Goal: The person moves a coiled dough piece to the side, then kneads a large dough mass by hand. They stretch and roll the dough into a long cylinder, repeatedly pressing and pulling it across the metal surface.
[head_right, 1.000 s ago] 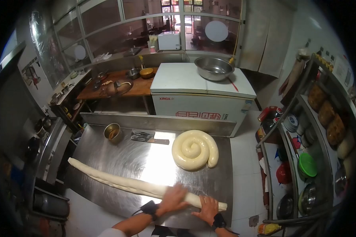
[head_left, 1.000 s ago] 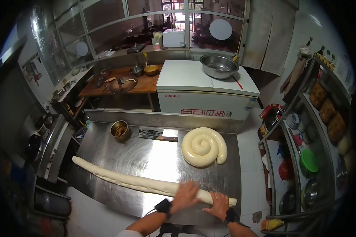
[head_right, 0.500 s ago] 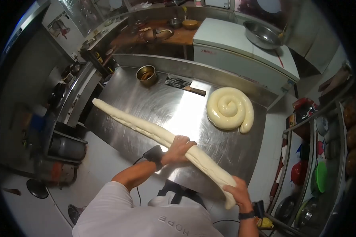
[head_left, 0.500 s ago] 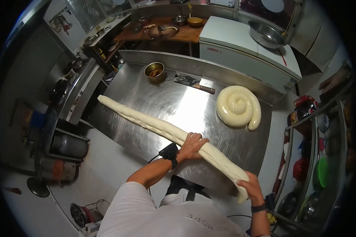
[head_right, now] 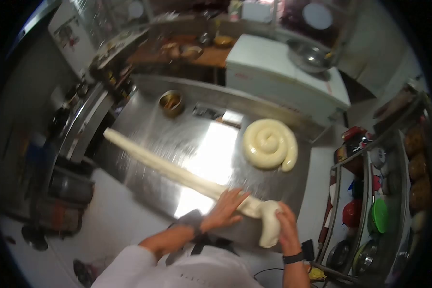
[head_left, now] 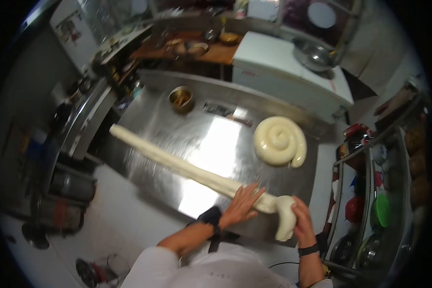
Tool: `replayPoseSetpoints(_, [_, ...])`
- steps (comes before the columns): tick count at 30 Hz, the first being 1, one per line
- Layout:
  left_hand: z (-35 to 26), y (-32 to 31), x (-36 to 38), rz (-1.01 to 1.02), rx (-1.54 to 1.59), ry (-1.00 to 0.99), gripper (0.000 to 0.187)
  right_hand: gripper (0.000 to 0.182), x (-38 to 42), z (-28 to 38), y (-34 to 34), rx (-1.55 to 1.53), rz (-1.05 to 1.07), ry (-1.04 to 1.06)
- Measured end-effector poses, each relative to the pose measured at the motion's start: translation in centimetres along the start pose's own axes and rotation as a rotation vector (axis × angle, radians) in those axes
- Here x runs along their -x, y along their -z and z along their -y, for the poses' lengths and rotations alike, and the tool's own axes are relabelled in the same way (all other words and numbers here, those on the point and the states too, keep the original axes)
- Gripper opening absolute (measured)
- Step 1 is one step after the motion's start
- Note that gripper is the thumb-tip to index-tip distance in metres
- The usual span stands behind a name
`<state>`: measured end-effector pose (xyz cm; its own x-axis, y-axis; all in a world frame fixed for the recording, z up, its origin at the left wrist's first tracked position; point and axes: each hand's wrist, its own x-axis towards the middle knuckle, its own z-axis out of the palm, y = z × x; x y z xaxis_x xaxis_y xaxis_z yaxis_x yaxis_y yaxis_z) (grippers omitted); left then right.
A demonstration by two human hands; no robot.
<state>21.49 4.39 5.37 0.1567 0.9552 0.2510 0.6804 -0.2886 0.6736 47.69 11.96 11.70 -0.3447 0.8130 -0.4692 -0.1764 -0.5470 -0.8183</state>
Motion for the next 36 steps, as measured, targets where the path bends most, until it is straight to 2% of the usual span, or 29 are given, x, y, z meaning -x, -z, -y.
replayPoseSetpoints(1, [-0.8, 0.7, 0.3, -0.026, 0.055, -0.004, 0.099, 0.053, -0.3, -0.3, -1.4, -0.047, 0.025, 0.017])
replayPoseSetpoints(3, [-1.9, 1.8, 1.4, -0.107, 0.027, -0.074, 0.086, 0.051, 0.1, 0.5, -6.0, -0.008, 0.092, 0.023])
replayPoseSetpoints(5, [-2.4, 4.1, 2.6, -0.152, -0.02, -0.13, 0.071, 0.055, -0.5, -0.7, -8.6, -0.023, 0.228, -0.053])
replayPoseSetpoints(6, [-1.8, 4.7, 3.2, -0.148, -0.029, -0.146, 0.071, 0.055, -0.9, -1.6, -10.1, -0.039, 0.297, -0.046])
replayPoseSetpoints(7, [-1.4, 5.3, 3.9, -0.274, -0.004, -0.069, 0.066, 0.056, -1.2, -2.6, -11.2, -0.05, 0.369, -0.046])
replayPoseSetpoints(8, [-1.0, 5.7, 4.5, -0.399, 0.023, 0.013, 0.062, 0.072, -1.7, -3.5, -11.6, -0.014, 0.439, -0.109])
replayPoseSetpoints(9, [-0.5, 6.2, 4.9, -0.396, 0.016, 0.009, 0.062, 0.072, -2.1, -4.3, -11.5, -0.021, 0.442, -0.105])
replayPoseSetpoints(11, [0.8, 7.5, 5.9, -0.482, 0.668, 0.522, 0.041, 0.076, -2.5, -5.4, -10.8, 0.393, 0.368, 0.205])
replayPoseSetpoints(12, [1.4, 8.2, 6.3, -0.485, 0.67, 0.53, 0.041, 0.087, -1.0, -4.1, -11.6, 1.02, 0.043, 0.63])
replayPoseSetpoints(13, [2.2, 8.8, 6.2, -0.468, 0.693, 0.611, 0.037, 0.087, -1.4, -4.5, -11.0, 1.032, 0.053, 0.623])
replayPoseSetpoints(14, [3.0, 9.4, 6.3, -0.449, 0.718, 0.7, 0.033, 0.088, -1.7, -5.3, -9.8, 1.264, 0.058, 0.7])
replayPoseSetpoints(15, [3.9, 9.6, 6.5, -0.457, 0.781, 0.684, 0.033, 0.089, -1.5, -6.8, -9.2, 1.487, 0.072, 0.758])
replayPoseSetpoints(16, [4.7, 9.9, 6.6, -0.468, 0.842, 0.679, 0.033, 0.089, -1.7, -8.1, -9.2, 1.489, 0.106, 0.718])
replayPoseSetpoints(17, [5.1, 11.4, 6.5, -0.378, 0.734, 0.689, 0.035, 0.087, -2.2, -9.0, -9.4, 1.474, 0.085, 0.676])
replayPoseSetpoints(18, [5.3, 12.7, 6.3, -0.326, 0.785, 0.679, 0.037, 0.084, -2.5, -9.4, -9.9, 1.468, 0.065, 0.632])
replayPoseSetpoints(19, [6.0, 13.6, 6.5, -0.31, 0.81, 0.715, 0.037, 0.086, -2.6, -9.6, -10.9, 1.511, 0.012, 0.753])
replayPoseSetpoints(21, [6.7, 16.1, 6.5, -0.377, 1.229, 0.749, 0.038, 0.088, -3.1, -9.5, -13.4, 1.553, -0.023, 0.913])
replayPoseSetpoints(23, [9.6, 18.4, 7.4, -0.379, 1.316, 0.735, 0.037, 0.087, -3.7, -9.4, -16.2, 1.531, -0.001, 0.823])
replayPoseSetpoints(25, [12.3, 21.2, 8.7, -0.449, 1.404, 0.838, 0.038, 0.087, -4.2, -9.0, -18.8, 1.504, -0.001, 0.737])
replayPoseSetpoints(27, [15.0, 24.8, 10.0, -0.504, 1.401, 0.877, 0.041, 0.088, -5.5, -9.0, -22.2, 1.54, 0.097, 0.844])
replayPoseSetpoints(28, [16.7, 26.4, 10.6, -0.53, 1.371, 0.879, 0.042, 0.088, -6.4, -9.0, -24.1, 1.54, 0.085, 0.841])
replayPoseSetpoints(30, [20.2, 28.5, 11.6, -0.565, 1.332, 0.912, 0.045, 0.087, -8.0, -9.5, -28.2, 1.574, 0.217, 0.827])
replayPoseSetpoints(33, [26.9, 28.3, 12.7, -0.579, 1.414, 1.059, 0.05, 0.086, -11.4, -11.4, -32.6, 1.702, 0.234, 0.741])
replayPoseSetpoints(36, [27.7, 28.3, 12.3, -0.588, 1.476, 1.136, 0.052, 0.082, -12.7, -12.2, -33.9, 1.759, 0.232, 0.662])
